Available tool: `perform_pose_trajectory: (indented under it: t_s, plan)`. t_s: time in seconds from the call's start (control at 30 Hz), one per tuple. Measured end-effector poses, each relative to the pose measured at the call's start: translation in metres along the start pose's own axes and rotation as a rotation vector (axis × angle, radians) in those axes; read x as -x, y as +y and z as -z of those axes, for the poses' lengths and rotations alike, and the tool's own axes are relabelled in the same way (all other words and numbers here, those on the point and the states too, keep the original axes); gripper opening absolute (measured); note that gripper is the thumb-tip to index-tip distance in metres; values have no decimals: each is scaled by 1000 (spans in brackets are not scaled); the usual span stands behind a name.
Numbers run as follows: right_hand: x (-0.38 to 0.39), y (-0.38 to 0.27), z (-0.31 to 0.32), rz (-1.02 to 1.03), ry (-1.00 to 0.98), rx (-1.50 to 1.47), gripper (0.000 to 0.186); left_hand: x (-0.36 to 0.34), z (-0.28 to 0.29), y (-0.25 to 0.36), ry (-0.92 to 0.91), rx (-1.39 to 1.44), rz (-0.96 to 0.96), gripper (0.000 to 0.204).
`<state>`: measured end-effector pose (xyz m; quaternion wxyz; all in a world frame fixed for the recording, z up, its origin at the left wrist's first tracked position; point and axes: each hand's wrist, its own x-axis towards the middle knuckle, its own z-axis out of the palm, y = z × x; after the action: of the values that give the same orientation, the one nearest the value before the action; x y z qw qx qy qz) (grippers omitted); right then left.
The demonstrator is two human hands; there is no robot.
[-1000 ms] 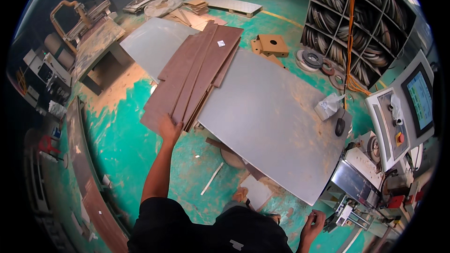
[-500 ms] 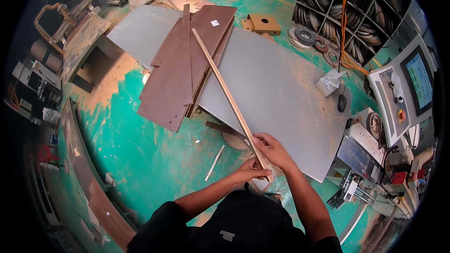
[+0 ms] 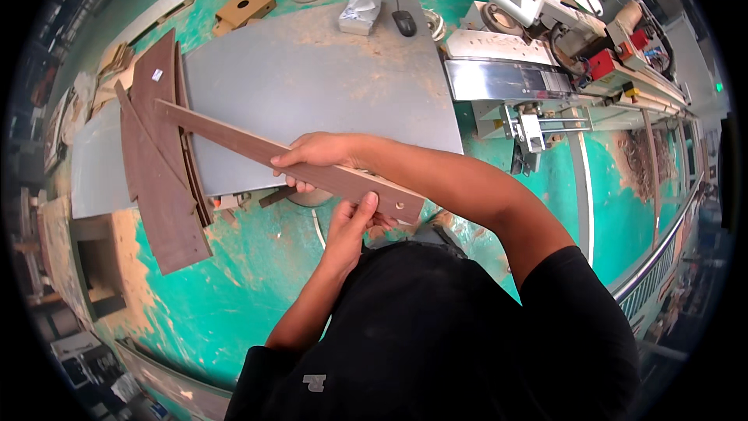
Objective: The person processes wooden panels using an edge-banding machine, picking up various panels from a stack, feeding them into the machine, and then placing the finished pieces on a conveyor belt.
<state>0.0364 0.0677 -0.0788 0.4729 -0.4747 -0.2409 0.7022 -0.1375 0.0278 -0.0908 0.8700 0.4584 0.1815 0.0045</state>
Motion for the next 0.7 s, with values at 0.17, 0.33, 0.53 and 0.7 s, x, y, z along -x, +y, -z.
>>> perform_pose_trajectory:
  t_s: [0.17, 0.33, 0.53, 0.7]
  plan:
    - [61, -19, -7, 237, 124, 145, 46, -9, -13, -7, -128, -213, -84, 41]
    - [163, -26, -15, 568, 394, 247, 36, -23, -43, -27, -174, -232, -102, 47]
    - [305, 8, -17, 1148, 938, 89, 53, -56, -115, -38, -493, -42, 150, 34]
    - [451, 91, -8, 1363, 1500, -219, 70, -87, -198, -53, -696, -141, 221, 21]
